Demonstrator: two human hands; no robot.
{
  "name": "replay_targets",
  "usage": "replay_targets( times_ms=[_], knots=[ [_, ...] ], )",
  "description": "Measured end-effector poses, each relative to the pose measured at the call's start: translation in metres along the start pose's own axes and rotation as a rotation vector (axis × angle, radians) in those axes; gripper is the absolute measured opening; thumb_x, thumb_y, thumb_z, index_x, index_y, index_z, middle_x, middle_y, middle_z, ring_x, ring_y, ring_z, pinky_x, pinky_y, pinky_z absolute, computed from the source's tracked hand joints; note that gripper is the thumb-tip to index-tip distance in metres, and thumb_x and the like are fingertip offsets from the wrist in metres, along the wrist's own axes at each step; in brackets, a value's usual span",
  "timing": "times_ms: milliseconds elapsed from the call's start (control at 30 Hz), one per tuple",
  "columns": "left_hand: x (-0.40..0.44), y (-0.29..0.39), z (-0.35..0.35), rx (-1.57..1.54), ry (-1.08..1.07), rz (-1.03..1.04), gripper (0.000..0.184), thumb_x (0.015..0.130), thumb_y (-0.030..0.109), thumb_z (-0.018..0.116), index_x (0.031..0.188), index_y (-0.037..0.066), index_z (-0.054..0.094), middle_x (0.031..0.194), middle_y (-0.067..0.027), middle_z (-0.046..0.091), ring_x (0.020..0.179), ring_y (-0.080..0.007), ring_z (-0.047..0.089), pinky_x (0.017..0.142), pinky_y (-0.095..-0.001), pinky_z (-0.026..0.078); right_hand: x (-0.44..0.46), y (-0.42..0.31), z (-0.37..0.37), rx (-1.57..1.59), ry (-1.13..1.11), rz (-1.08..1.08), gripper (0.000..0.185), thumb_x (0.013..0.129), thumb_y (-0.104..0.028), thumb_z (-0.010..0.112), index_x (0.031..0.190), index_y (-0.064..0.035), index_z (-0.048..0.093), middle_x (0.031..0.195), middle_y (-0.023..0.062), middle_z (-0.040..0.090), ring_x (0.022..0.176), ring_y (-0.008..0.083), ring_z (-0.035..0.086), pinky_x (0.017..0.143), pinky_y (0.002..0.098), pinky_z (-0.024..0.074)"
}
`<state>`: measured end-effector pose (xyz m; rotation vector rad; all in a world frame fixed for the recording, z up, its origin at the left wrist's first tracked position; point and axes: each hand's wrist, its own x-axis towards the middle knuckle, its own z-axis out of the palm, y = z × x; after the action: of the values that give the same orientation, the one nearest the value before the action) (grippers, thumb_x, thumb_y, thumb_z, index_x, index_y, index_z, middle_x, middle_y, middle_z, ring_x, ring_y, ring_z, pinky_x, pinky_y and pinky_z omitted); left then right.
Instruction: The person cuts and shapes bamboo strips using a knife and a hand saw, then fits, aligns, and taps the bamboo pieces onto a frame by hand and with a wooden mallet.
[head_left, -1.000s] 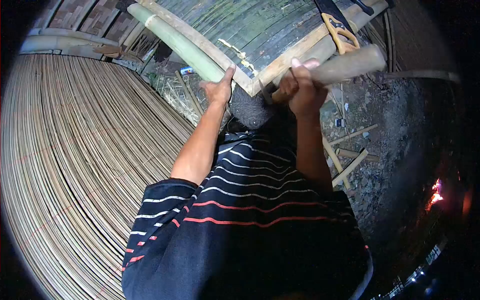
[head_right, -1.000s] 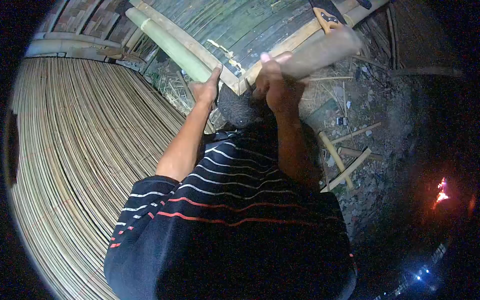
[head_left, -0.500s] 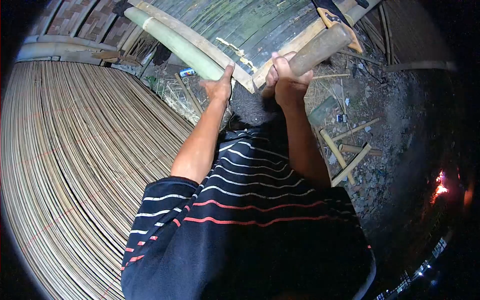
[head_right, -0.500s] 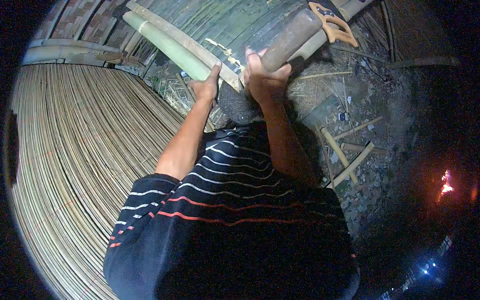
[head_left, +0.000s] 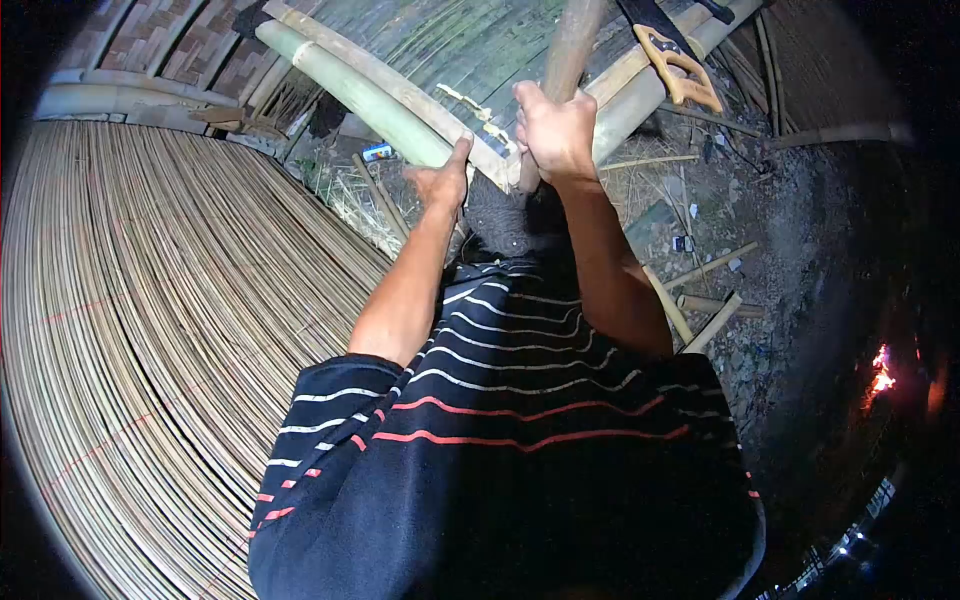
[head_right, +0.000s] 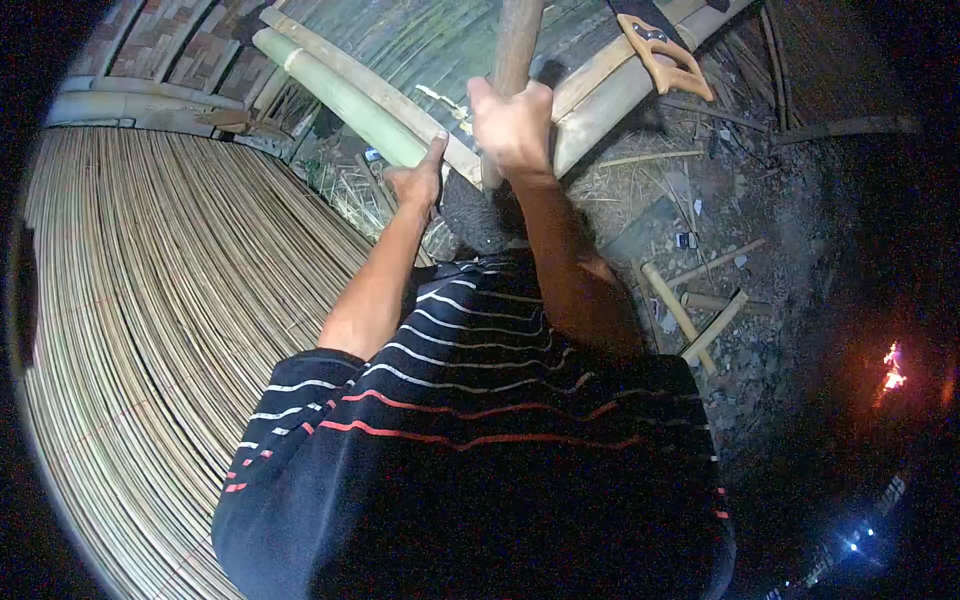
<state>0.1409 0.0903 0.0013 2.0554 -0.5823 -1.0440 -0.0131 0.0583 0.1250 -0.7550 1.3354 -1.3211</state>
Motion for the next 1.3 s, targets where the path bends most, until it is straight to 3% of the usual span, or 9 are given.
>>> replay_targets(
  times_ms=[300, 400, 633, 900, 967, 1133, 1300],
  knots=[
    [0.005, -0.002, 0.001, -0.076, -0.02, 0.084, 0.146, 0.065, 0.053, 0.094, 0.15, -0.023, 0.003, 0.151, -0.0386, 0.038, 0.142, -0.0402, 0.044, 0.122, -0.038, 0.032, -0.001, -0.009, -0.002, -0.054, -0.013, 0.06, 0.018, 0.09, -0.011, 0.072, 0.082, 0.0003, 0.061, 0.06, 0.0032, 0.053, 0.042, 0.0123, 0.045, 0.039, 0.0299, 0.0361],
    [0.003, -0.003, 0.004, 0.01, 0.068, 0.047, 0.142, 0.065, 0.053, 0.094, 0.147, -0.024, 0.007, 0.148, -0.039, 0.043, 0.138, -0.0413, 0.048, 0.12, -0.0383, 0.034, -0.007, -0.03, -0.008, 0.171, -0.032, 0.019, 0.018, 0.09, -0.011, 0.072, 0.084, -0.0006, 0.059, 0.058, 0.002, 0.049, 0.042, 0.0116, 0.043, 0.041, 0.0292, 0.0354],
    [-0.003, 0.001, 0.002, 0.013, 0.069, 0.038, 0.141, 0.065, 0.055, 0.094, 0.146, -0.024, 0.01, 0.148, -0.0388, 0.043, 0.138, -0.0423, 0.048, 0.12, -0.0376, 0.034, -0.003, -0.002, -0.015, 0.236, 0.045, 0.075, 0.019, 0.091, -0.009, 0.072, 0.092, -0.003, 0.054, 0.06, 0.0003, 0.046, 0.043, 0.012, 0.041, 0.04, 0.0306, 0.0346],
    [0.002, -0.004, 0.003, -0.002, 0.038, 0.084, 0.144, 0.066, 0.058, 0.092, 0.147, -0.026, 0.007, 0.149, -0.0397, 0.041, 0.141, -0.0418, 0.045, 0.121, -0.037, 0.032, -0.018, 0.015, -0.017, 0.064, 0.1, 0.084, 0.017, 0.09, -0.007, 0.072, 0.087, -0.0022, 0.056, 0.061, 0.0014, 0.051, 0.042, 0.0111, 0.045, 0.038, 0.0298, 0.0351],
    [0.008, -0.008, 0.005, -0.01, 0.021, 0.072, 0.146, 0.066, 0.059, 0.092, 0.148, -0.026, 0.005, 0.15, -0.04, 0.04, 0.142, -0.042, 0.044, 0.122, -0.0369, 0.031, -0.016, 0.025, -0.017, -0.047, 0.128, -0.034, 0.017, 0.09, -0.006, 0.073, 0.083, -0.0024, 0.058, 0.061, 0.0017, 0.053, 0.043, 0.0112, 0.047, 0.039, 0.0287, 0.0356],
    [0.009, -0.013, 0.004, -0.044, 0.01, 0.08, 0.155, 0.065, 0.06, 0.092, 0.15, -0.025, -0.005, 0.154, -0.041, 0.033, 0.146, -0.0434, 0.038, 0.124, -0.0369, 0.027, -0.02, 0.008, -0.01, 0.107, 0.072, -0.048, 0.018, 0.088, -0.004, 0.074, 0.082, -0.004, 0.058, 0.061, 0.0011, 0.054, 0.043, 0.0106, 0.047, 0.04, 0.0284, 0.036],
    [0.009, -0.011, 0.002, -0.03, -0.028, 0.05, 0.155, 0.064, 0.06, 0.092, 0.149, -0.026, -0.005, 0.15, -0.0411, 0.039, 0.143, -0.0443, 0.043, 0.122, -0.0372, 0.03, -0.03, 0.005, -0.014, 0.13, 0.063, -0.036, 0.021, 0.088, -0.002, 0.072, 0.079, -0.006, 0.054, 0.06, -0.0005, 0.051, 0.043, 0.0101, 0.046, 0.04, 0.0285, 0.0357]
  ],
)
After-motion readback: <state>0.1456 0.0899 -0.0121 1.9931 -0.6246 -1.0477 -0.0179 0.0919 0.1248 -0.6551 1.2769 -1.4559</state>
